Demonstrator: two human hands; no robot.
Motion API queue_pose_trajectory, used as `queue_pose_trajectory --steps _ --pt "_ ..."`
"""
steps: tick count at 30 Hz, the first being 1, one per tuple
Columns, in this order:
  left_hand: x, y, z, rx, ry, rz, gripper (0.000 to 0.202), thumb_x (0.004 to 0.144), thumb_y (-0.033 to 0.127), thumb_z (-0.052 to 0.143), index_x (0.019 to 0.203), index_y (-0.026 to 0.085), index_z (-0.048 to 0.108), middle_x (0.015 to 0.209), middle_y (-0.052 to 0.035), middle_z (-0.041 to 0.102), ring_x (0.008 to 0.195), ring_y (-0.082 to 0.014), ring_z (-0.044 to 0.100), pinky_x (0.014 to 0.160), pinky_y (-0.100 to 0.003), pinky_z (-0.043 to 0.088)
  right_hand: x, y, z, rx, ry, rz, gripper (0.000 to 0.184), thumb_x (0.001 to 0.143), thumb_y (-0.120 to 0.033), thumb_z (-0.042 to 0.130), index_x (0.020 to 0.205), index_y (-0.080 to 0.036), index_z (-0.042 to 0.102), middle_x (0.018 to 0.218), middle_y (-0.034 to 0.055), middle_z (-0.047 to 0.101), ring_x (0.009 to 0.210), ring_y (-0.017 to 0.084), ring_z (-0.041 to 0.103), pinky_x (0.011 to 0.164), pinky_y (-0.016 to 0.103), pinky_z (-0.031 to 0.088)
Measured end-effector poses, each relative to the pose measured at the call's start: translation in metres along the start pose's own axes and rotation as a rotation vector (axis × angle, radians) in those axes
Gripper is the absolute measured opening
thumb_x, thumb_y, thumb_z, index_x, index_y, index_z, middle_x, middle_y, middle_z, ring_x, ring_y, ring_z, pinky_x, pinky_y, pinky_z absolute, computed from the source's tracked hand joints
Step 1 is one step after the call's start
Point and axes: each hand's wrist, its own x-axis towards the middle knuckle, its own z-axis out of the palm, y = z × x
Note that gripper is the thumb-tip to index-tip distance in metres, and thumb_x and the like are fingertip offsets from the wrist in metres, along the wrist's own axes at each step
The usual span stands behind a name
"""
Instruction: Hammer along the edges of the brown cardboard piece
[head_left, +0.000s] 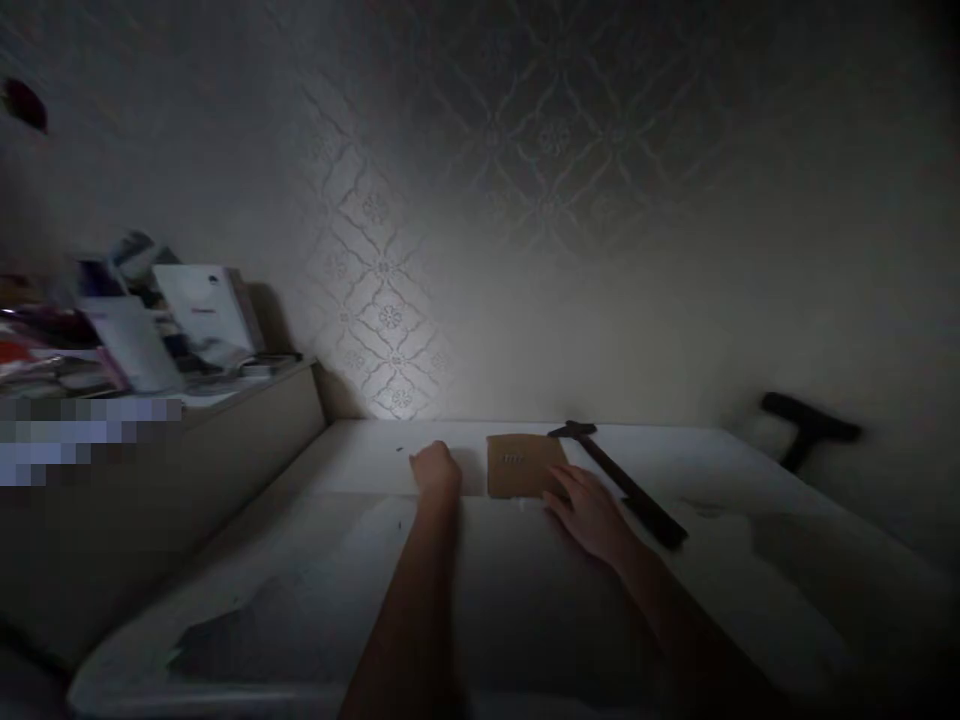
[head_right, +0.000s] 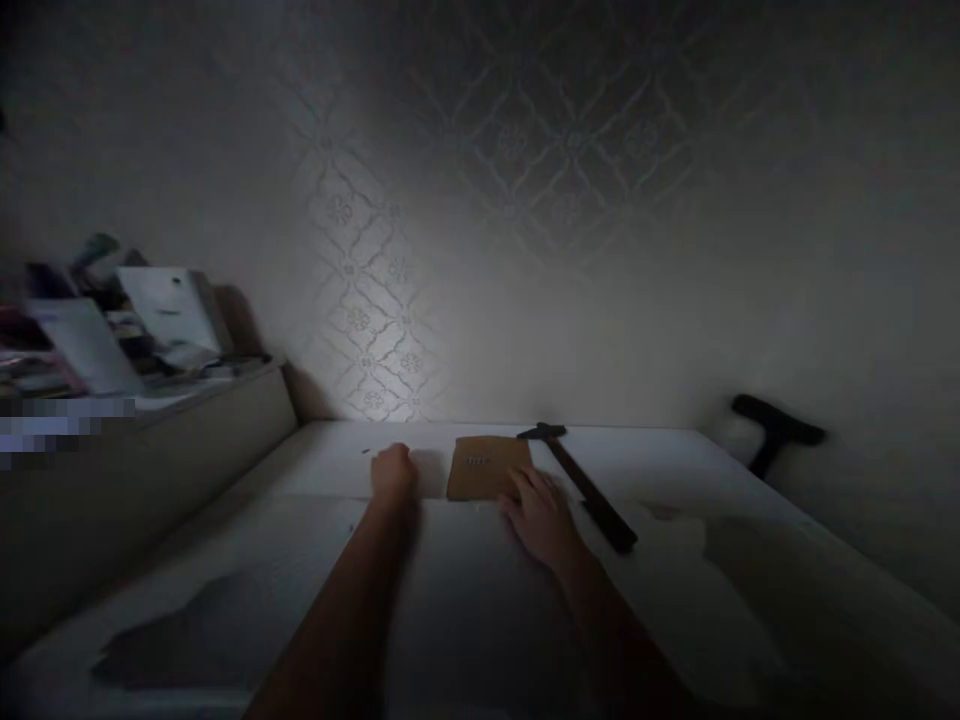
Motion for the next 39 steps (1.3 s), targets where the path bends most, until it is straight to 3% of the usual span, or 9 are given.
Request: queue_pose_trajectory --steps 6,11,23,27,32,36,39 --pt "0.0 0.0 -0.003 -0.053 -0.011 0.004 0.032 0.083 0.005 0.044 0.107 0.009 0.066 0.107 -0.0174 0.068 0.104 -0.0249 0.063 0.083 -0.028 0.046 -0.002 -0.003 0.002 0.045 -0.091 0.004 0.047 0.09 -0.034 0.043 0.129 -0.01 0.053 0.14 0.0168 0.047 0.132 0.025 0.04 0.109 0.043 0.03" --pt "0.002 -0.001 -0.001 -0.09 0.002 -0.013 0.032 0.082 0.005 0.045 0.105 0.009 0.066 0.103 -0.0165 0.069 0.101 -0.0256 0.064 0.081 -0.028 0.046 0.0 -0.005 -0.005 0.11 -0.108 0.0 0.041 0.087 -0.032 0.049 0.124 -0.016 0.059 0.135 0.0135 0.053 0.128 0.024 0.045 0.107 0.042 0.034" --pt "0.002 0.002 -0.006 -0.233 0.039 -0.039 0.028 0.08 0.008 0.05 0.1 0.015 0.069 0.102 -0.0123 0.071 0.101 -0.0242 0.064 0.083 -0.029 0.047 -0.002 -0.013 -0.017 0.143 -0.141 -0.014 0.038 0.083 -0.028 0.056 0.119 -0.018 0.063 0.131 0.0121 0.057 0.122 0.023 0.051 0.104 0.039 0.037" --pt "0.003 0.012 -0.008 -0.594 -0.05 -0.003 0.021 0.077 0.017 0.063 0.097 0.016 0.07 0.089 -0.0074 0.074 0.087 -0.0196 0.068 0.074 -0.025 0.05 -0.002 -0.017 -0.02 0.143 -0.165 -0.058 0.038 0.083 -0.025 0.055 0.119 -0.018 0.063 0.132 0.0123 0.056 0.121 0.022 0.053 0.103 0.038 0.038" --pt "-0.001 0.025 -0.002 -1.021 -0.224 0.094 0.029 0.072 0.013 0.066 0.101 0.012 0.066 0.081 -0.0069 0.073 0.075 -0.0175 0.069 0.067 -0.024 0.053 -0.001 -0.017 -0.018 0.195 -0.22 -0.115 0.032 0.082 -0.019 0.053 0.111 -0.024 0.068 0.129 0.0085 0.058 0.123 0.022 0.05 0.109 0.046 0.029" --pt "-0.005 0.025 0.003 -1.037 -0.312 0.173 0.037 0.07 0.015 0.07 0.107 0.016 0.063 0.082 -0.0056 0.073 0.076 -0.0179 0.069 0.067 -0.026 0.054 -0.001 -0.017 -0.017 0.229 -0.237 -0.113 0.035 0.08 -0.015 0.053 0.109 -0.027 0.068 0.128 0.0057 0.059 0.125 0.022 0.049 0.111 0.05 0.023" --pt "-0.006 0.025 0.006 -0.922 -0.286 0.17 0.039 0.067 0.016 0.073 0.105 0.018 0.064 0.083 -0.0052 0.073 0.078 -0.0189 0.069 0.069 -0.027 0.054 -0.002 -0.017 -0.017 0.22 -0.247 -0.114 0.036 0.08 -0.013 0.052 0.109 -0.026 0.068 0.129 0.0064 0.058 0.125 0.022 0.048 0.111 0.052 0.021"
